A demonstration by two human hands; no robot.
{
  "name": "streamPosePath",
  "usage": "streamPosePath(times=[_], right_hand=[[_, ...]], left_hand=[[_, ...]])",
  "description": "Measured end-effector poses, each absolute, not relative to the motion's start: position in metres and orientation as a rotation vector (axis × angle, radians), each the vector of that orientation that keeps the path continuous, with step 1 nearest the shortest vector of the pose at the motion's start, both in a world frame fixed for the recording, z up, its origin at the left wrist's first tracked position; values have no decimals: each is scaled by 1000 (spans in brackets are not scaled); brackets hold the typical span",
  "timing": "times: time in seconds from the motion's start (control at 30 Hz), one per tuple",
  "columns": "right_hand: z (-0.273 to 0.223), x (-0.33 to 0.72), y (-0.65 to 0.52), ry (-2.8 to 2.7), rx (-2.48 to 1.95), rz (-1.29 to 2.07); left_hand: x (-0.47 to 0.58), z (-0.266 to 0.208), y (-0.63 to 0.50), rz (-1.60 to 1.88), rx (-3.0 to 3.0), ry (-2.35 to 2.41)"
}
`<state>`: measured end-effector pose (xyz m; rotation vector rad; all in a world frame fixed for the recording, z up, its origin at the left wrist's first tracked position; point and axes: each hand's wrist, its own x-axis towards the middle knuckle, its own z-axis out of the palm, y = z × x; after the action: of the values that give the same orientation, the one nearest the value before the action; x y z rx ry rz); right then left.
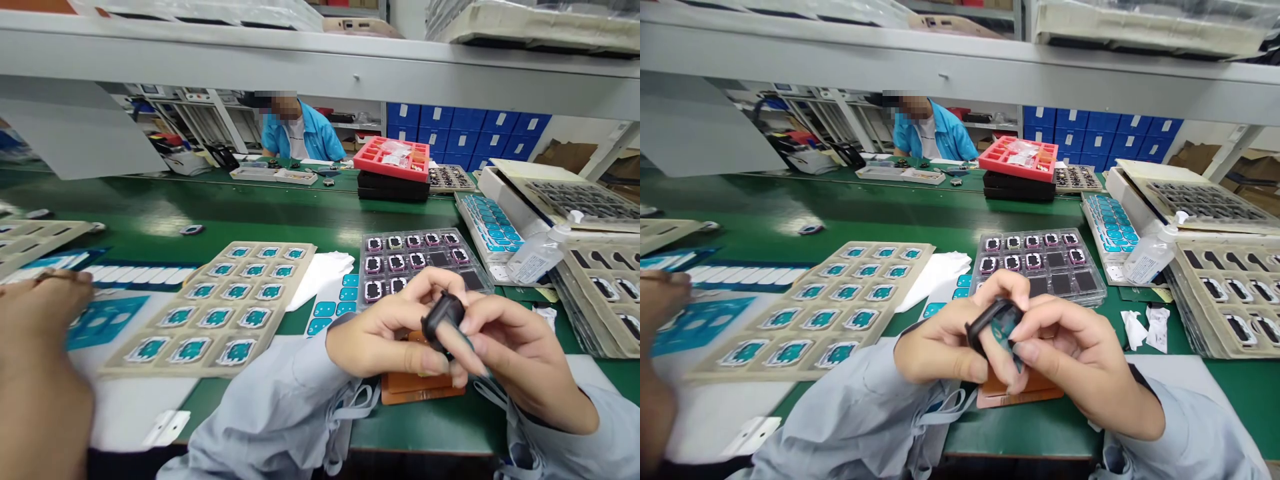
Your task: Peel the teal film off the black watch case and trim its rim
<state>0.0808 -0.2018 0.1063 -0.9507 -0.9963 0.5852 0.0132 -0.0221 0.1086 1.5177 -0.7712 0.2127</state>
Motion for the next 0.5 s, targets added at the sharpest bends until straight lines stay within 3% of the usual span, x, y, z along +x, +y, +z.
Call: streamPosePath(times=[0.2,0.4,0.5], right_hand=[[110,86,-210,-1112,-1065,542],[124,93,-222,-1455,-1347,-321],[130,92,-228,-1560,-1452,-507]], left_hand=[[8,111,-23,165,1377,-657],[8,112,-25,122,1337,-678],[8,114,-26,106,1326,-637]])
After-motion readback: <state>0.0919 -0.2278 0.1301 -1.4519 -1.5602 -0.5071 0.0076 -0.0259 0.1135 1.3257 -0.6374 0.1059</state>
